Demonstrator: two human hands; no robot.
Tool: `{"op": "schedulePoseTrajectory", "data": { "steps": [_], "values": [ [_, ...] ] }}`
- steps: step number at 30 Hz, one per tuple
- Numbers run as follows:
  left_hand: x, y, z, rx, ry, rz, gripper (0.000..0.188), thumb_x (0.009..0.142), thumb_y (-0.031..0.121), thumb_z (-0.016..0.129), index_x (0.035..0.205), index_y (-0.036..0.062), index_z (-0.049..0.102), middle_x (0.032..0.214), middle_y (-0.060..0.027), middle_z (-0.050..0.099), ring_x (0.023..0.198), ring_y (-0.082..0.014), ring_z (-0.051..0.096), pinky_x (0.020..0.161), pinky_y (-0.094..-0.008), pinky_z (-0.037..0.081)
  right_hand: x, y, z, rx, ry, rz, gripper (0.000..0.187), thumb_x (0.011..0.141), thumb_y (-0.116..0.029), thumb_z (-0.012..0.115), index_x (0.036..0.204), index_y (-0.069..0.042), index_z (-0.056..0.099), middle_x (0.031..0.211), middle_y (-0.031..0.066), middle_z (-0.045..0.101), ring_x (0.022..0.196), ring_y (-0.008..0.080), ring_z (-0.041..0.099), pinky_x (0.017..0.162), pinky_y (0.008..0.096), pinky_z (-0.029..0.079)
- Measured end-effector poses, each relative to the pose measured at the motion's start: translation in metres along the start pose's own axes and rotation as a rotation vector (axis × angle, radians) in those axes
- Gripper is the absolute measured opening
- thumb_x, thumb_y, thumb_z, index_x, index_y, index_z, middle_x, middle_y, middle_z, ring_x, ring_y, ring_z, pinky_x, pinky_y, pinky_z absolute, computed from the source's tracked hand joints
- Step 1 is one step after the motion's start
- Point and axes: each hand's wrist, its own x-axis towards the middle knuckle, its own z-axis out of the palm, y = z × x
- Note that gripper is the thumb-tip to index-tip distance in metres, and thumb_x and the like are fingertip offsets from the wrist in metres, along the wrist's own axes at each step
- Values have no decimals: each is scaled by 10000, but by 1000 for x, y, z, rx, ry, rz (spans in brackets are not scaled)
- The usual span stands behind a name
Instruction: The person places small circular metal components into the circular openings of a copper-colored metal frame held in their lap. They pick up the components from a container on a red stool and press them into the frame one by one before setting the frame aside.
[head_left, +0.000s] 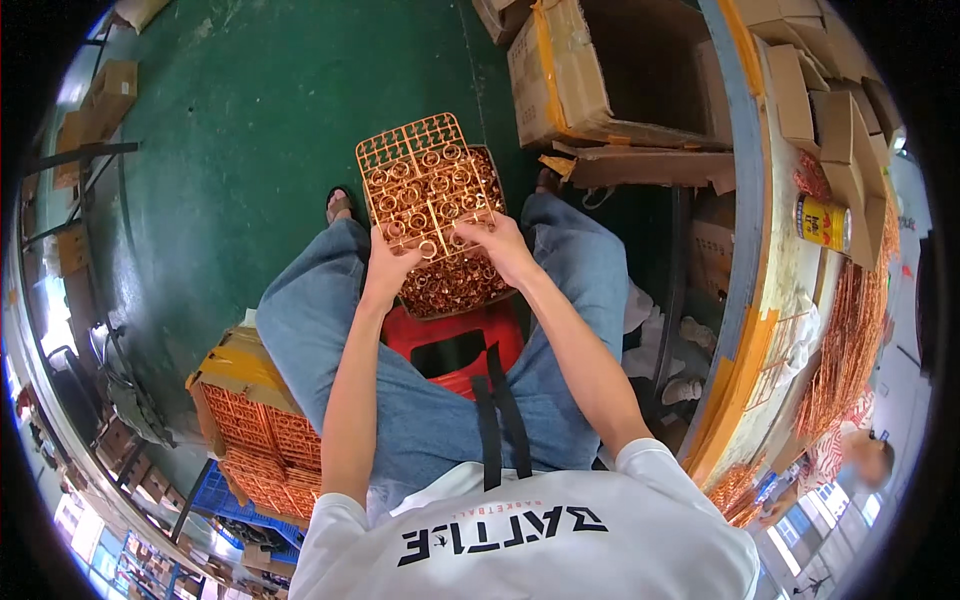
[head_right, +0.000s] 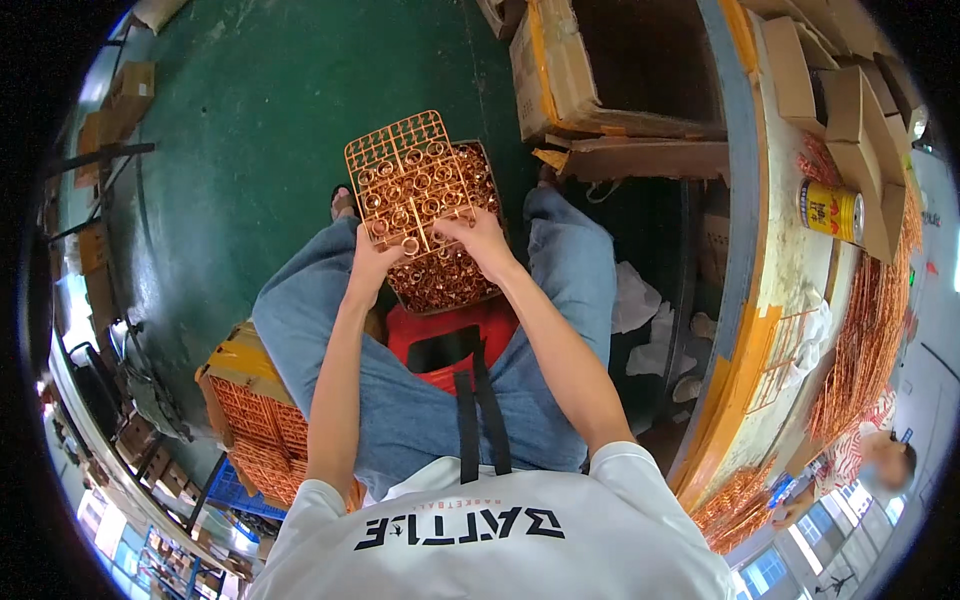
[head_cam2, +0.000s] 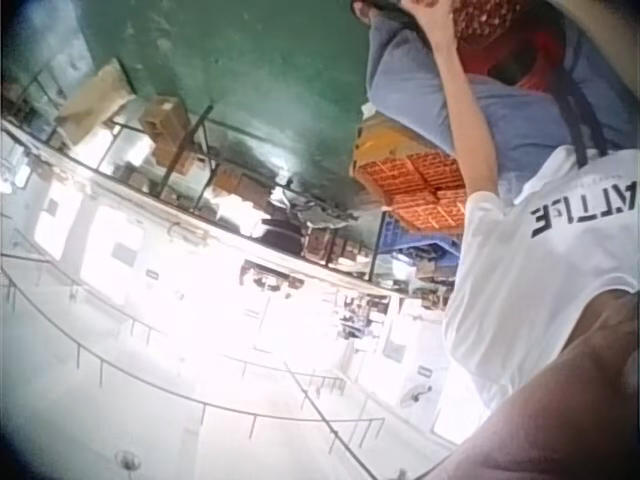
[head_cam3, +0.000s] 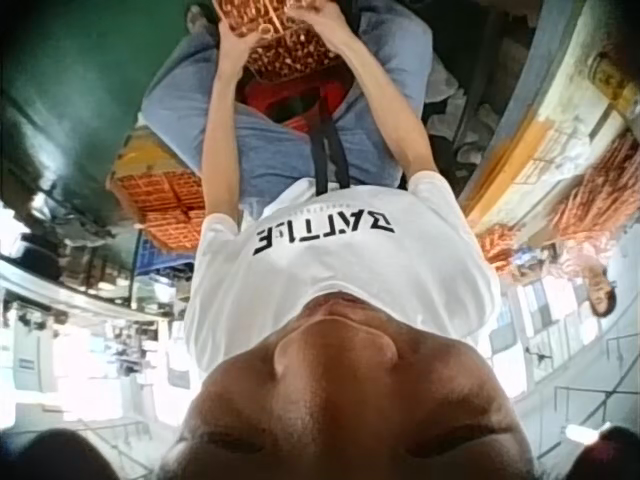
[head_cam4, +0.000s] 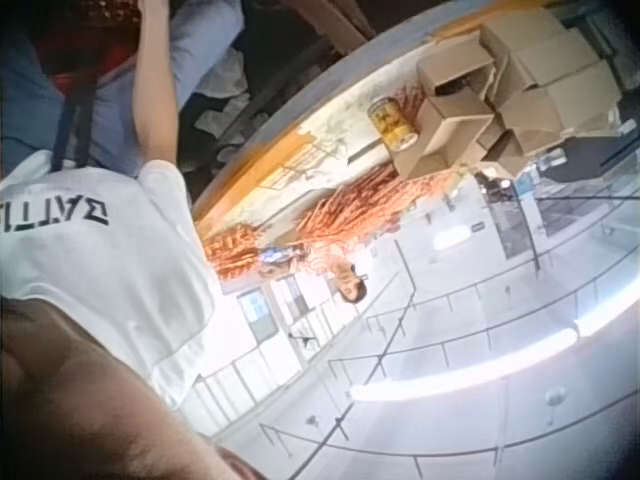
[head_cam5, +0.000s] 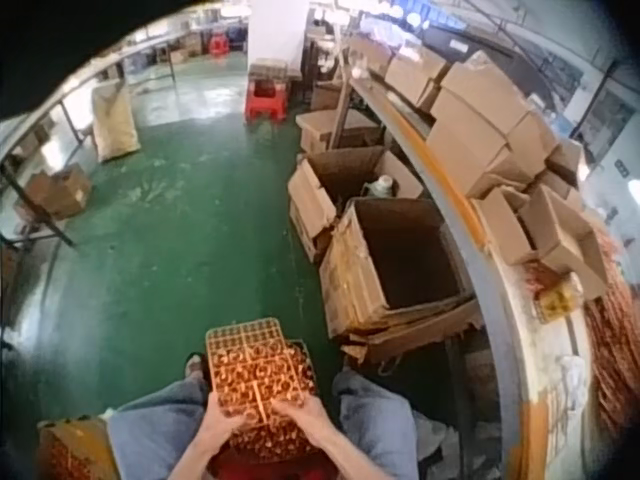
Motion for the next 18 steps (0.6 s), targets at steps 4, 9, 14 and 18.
{"op": "schedulePoseTrajectory", "data": {
  "steps": [4,9,14,18],
  "values": [
    [-1,-8,1,39,0,39,408,747,-67,527,1058,58,293,904,-150,568,804,-186,605,661,-295,529,2,19,-4,-31,12,-70,129,823,21,518,950,19,542,842,79,632,708,126,598,592,273,498],
    [-4,12,14,-248,-34,-168,425,757,-82,515,1084,64,286,1009,-163,543,865,-228,604,700,-349,538,13,31,-15,-265,200,-218,183,809,63,462,967,17,542,855,79,608,745,134,579,662,269,480],
    [40,3,6,-82,18,-40,432,776,-55,570,1105,52,310,1036,-166,544,882,-226,617,670,-316,543,58,21,-11,-337,274,-320,224,794,41,492,1001,4,568,845,35,569,747,113,523,681,262,424],
    [79,-15,-14,290,181,97,284,796,-83,517,1018,16,371,965,-161,587,801,-183,637,621,-266,539,87,16,-1,-350,216,-271,228,791,27,516,1008,-4,579,880,41,575,804,124,523,712,265,418]
  ]
}}
